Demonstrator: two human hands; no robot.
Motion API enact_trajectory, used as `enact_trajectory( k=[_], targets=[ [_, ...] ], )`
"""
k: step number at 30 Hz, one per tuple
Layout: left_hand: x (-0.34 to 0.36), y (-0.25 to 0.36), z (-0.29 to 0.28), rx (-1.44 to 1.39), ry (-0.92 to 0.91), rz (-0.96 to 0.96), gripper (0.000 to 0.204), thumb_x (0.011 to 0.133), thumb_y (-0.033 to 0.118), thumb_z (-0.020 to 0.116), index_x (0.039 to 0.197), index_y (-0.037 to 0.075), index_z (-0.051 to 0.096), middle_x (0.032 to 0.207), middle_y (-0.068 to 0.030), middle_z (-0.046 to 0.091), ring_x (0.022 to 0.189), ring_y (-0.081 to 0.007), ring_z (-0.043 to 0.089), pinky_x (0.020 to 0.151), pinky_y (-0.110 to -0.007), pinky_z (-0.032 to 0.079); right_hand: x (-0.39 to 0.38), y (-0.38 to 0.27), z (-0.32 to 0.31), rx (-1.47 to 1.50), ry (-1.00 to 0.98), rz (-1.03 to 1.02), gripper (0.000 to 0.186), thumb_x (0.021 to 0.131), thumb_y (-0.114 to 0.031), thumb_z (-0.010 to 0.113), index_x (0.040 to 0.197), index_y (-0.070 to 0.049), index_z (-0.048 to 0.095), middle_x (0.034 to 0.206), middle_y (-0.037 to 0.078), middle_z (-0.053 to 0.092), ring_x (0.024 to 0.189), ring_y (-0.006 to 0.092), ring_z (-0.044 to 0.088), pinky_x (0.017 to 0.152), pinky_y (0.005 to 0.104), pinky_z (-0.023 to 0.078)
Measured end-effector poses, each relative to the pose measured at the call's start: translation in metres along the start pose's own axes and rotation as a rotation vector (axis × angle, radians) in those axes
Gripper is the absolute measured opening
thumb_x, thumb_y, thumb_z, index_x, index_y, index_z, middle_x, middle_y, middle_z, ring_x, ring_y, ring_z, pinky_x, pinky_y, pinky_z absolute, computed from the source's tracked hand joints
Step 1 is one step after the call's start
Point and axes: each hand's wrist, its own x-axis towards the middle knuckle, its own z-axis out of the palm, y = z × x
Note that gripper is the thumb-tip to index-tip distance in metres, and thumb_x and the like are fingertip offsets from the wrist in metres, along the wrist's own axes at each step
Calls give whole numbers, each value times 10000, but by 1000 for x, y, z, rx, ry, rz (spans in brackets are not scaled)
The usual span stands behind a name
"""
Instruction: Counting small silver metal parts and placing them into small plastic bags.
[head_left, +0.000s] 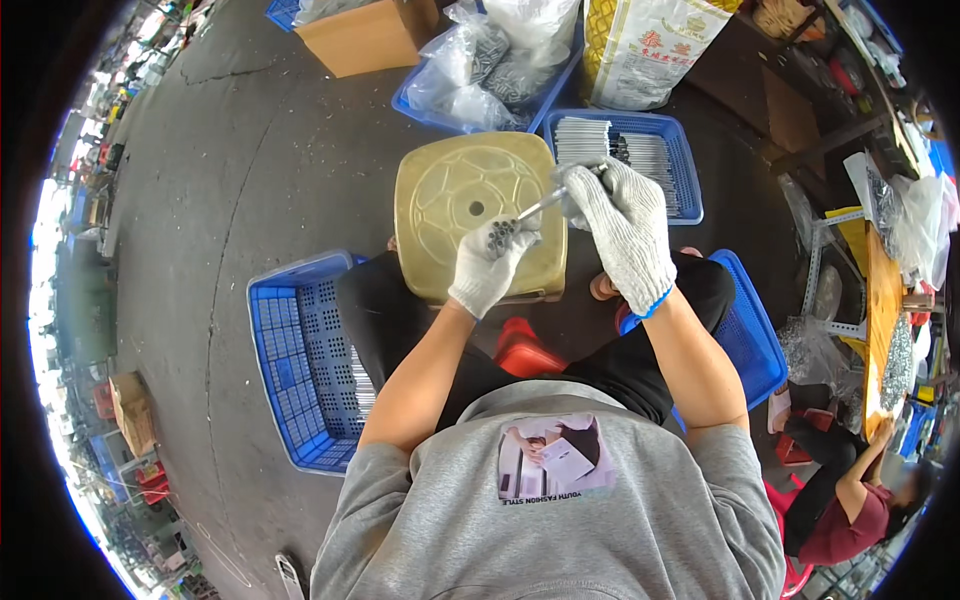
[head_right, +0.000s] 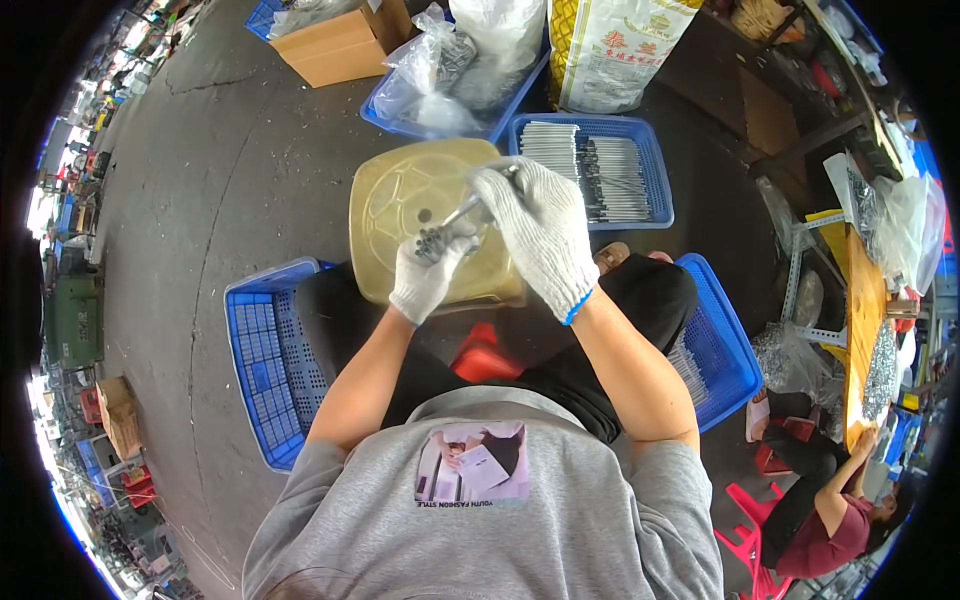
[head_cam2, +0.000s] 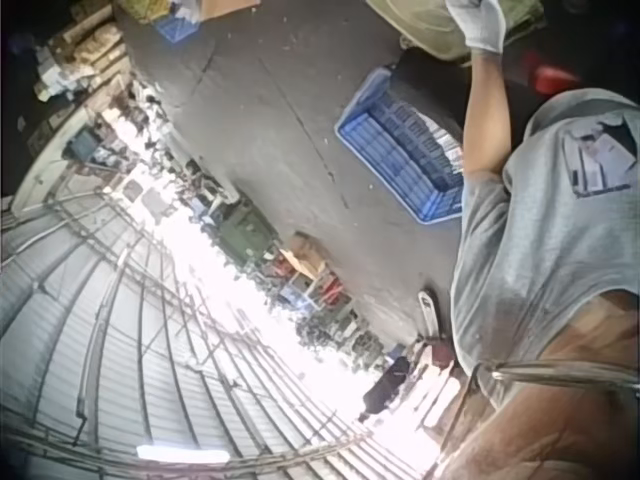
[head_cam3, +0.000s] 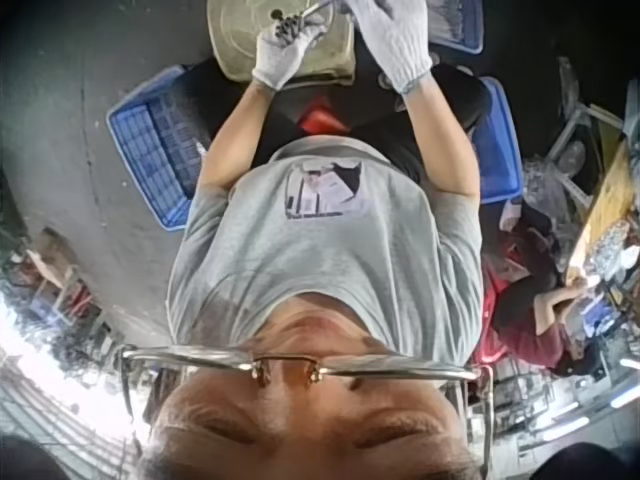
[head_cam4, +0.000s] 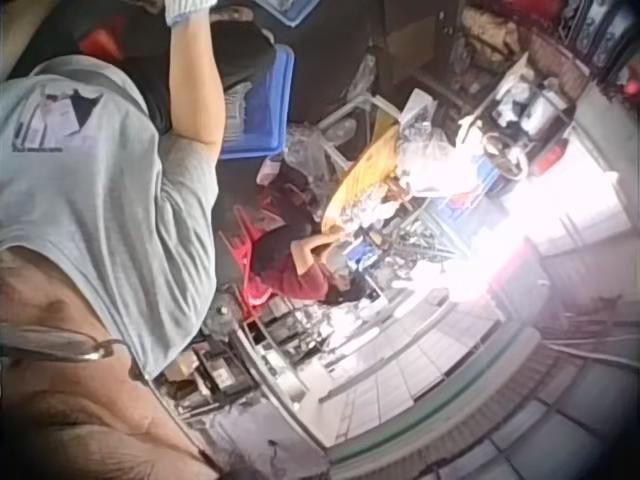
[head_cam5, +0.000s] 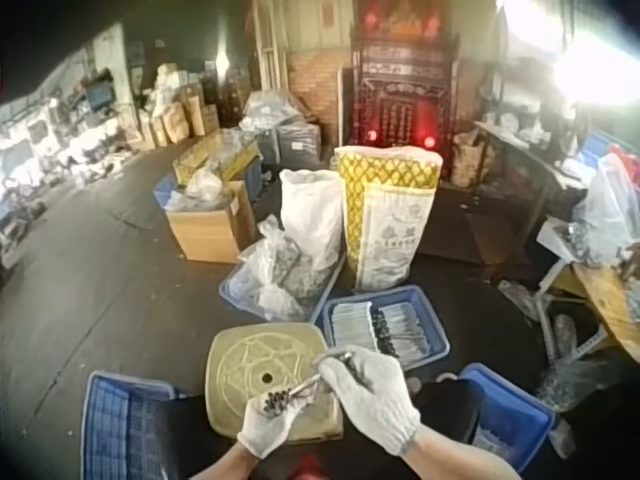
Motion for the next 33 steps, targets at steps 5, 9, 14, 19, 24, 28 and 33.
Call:
enact_trajectory(
  k=[5,9,14,19,24,28,33],
  targets=[
    [-3,8,6,90,8,-91,150,840,24,659,986,5,685,896,-38,727,782,-96,672,706,-208,512,2,3,1,35,28,29,175,902,-156,629,896,13,675,748,34,619,609,101,501,589,220,440],
    [-3,12,5,259,-8,-44,120,853,-14,644,963,-24,691,934,-89,720,819,-123,680,709,-205,535,6,12,0,-144,29,-136,106,860,-118,651,886,-20,682,704,48,638,560,137,530,542,256,424],
    [-7,20,9,250,7,-22,145,838,16,657,980,0,680,874,-48,721,763,-109,663,699,-209,504,4,1,4,-432,-12,-296,129,837,-131,659,876,-9,668,767,60,648,600,180,546,608,284,453],
    [-9,15,8,141,44,-51,139,839,10,652,975,1,679,874,-51,718,773,-108,658,708,-207,500,5,-7,8,-505,-117,-445,123,829,-132,661,867,-15,668,759,67,656,604,186,558,606,293,455],
    [-7,22,10,56,12,-60,136,843,9,650,975,3,680,890,-51,716,788,-104,657,722,-205,497,0,-21,7,-297,67,-325,132,833,-137,660,883,-14,668,735,65,651,602,178,557,599,285,450],
    [-6,21,10,148,8,-60,136,845,3,645,977,0,677,897,-54,716,795,-105,657,732,-205,496,7,-1,8,-306,30,-228,117,833,-122,656,885,-19,671,723,65,650,603,173,561,594,274,446],
    [-6,24,13,113,9,-86,127,848,15,647,971,2,677,891,-48,714,793,-101,654,733,-203,495,8,4,8,-302,-5,-136,118,830,-120,660,883,-15,672,730,65,651,605,164,558,585,261,438]
  ],
)
